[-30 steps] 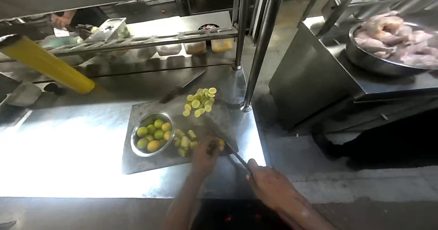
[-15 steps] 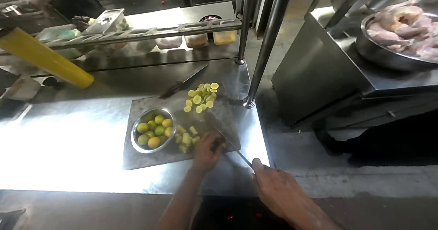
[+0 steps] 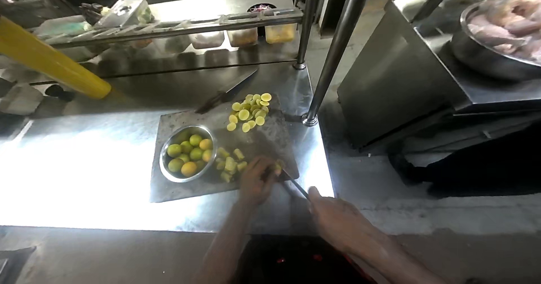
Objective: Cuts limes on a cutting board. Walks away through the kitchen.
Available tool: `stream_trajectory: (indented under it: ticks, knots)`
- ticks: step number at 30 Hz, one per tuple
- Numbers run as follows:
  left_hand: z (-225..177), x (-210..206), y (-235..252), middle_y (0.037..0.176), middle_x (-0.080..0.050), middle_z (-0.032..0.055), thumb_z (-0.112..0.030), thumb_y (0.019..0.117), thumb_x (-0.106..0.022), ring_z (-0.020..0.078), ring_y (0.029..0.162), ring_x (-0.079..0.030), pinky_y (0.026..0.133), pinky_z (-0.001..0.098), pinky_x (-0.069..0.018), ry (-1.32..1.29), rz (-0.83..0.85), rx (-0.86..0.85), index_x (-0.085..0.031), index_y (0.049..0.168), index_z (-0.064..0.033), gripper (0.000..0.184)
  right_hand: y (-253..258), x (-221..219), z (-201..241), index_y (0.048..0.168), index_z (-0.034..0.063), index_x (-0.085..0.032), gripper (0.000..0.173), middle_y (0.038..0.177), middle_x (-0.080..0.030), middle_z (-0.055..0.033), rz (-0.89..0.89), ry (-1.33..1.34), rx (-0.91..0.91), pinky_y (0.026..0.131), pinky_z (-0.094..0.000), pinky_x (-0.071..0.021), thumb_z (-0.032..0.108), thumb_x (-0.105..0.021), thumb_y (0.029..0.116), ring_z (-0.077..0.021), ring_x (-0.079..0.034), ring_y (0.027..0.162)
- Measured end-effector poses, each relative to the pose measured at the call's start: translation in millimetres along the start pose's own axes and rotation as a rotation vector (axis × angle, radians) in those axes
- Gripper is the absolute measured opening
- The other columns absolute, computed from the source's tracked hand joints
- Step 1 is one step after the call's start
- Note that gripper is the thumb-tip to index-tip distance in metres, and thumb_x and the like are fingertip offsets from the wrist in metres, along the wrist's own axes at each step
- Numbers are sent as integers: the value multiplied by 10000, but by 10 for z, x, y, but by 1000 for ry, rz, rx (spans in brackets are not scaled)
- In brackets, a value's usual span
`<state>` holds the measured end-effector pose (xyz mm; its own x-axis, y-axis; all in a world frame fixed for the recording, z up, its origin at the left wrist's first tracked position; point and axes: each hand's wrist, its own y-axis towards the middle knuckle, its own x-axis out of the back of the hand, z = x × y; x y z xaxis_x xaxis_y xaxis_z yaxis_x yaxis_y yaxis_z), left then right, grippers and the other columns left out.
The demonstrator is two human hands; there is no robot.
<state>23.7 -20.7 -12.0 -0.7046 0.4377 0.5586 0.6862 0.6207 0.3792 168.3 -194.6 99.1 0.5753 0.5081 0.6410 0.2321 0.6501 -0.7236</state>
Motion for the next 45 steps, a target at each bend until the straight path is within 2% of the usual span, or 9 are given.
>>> stream_trajectory:
  ticks: [3, 7, 10, 13, 18, 28, 37, 41, 45]
  knots:
    - [7, -21, 12, 1109, -692, -6, -270, 926, -724, 70, 854, -670, 720, 265, -608, -67, -14, 32, -740, 1072, -149, 190, -277, -224, -226, 1325, 96, -453, 344, 965, -687, -193, 23, -16, -45, 767, -583, -568, 330, -431, 1074, -418, -714, 922]
    - [-15, -36, -46, 1108, -718, -20, -235, 942, -582, 73, 813, -675, 709, 301, -604, -30, -33, 137, -674, 1201, -145, 290, -457, -341, -300, 1318, 73, -469, 359, 965, -698, -210, 18, 10, -60, 763, -585, -568, 335, -441, 1073, -433, -717, 927]
    - [31, -59, -60, 1184, -709, 8, -216, 957, -528, 96, 904, -685, 769, 321, -602, 4, -40, 92, -701, 1179, -129, 294, -547, -301, -401, 1325, 80, -481, 394, 947, -695, -213, 22, 61, -34, 761, -604, -560, 373, -471, 1063, -438, -709, 921]
    - [25, -100, -42, 1126, -663, 6, -321, 998, -614, 79, 870, -660, 740, 284, -605, 21, -78, 50, -749, 1068, -165, 219, -554, -286, -458, 1295, 90, -499, 395, 881, -680, -182, -89, 150, 26, 719, -585, -558, 402, -483, 1055, -413, -706, 853]
    - [45, -52, -36, 1056, -718, 11, -241, 957, -709, 83, 813, -696, 723, 272, -626, -122, -76, 69, -708, 1116, -104, 210, -290, -220, -314, 1278, 101, -489, 356, 883, -671, -147, -187, 129, 46, 743, -546, -565, 384, -431, 1070, -380, -707, 856]
    - [93, -13, -18, 1069, -683, 6, -208, 946, -725, 51, 809, -657, 697, 216, -592, -59, -55, 25, -750, 1024, -117, 122, -241, -41, -58, 1282, 92, -470, 326, 947, -674, -172, -113, -47, 46, 729, -551, -572, 343, -400, 1085, -400, -714, 884]
    - [78, 19, -17, 1105, -717, 43, -166, 932, -727, 91, 973, -700, 847, 273, -611, -20, -58, -24, -761, 1046, -86, 143, 114, 307, 306, 1343, 70, -456, 322, 1033, -677, -187, -82, -13, 91, 829, -554, -560, 266, -393, 1095, -397, -702, 983]
    - [59, 49, 2, 1111, -707, 34, -155, 942, -715, 83, 1008, -687, 884, 263, -599, -35, -46, -46, -755, 1036, -86, 124, 380, 377, 491, 1311, 104, -437, 294, 980, -677, -136, -123, -19, 90, 787, -514, -573, 222, -485, 1045, -343, -713, 930]
    - [33, 41, -5, 1060, -708, 2, -214, 965, -693, 66, 910, -685, 795, 250, -608, -32, -37, -15, -758, 1023, -123, 125, 233, 259, 354, 1342, 91, -443, 325, 1023, -678, -173, -49, 1, 44, 799, -557, -565, 226, -477, 1049, -386, -703, 964]
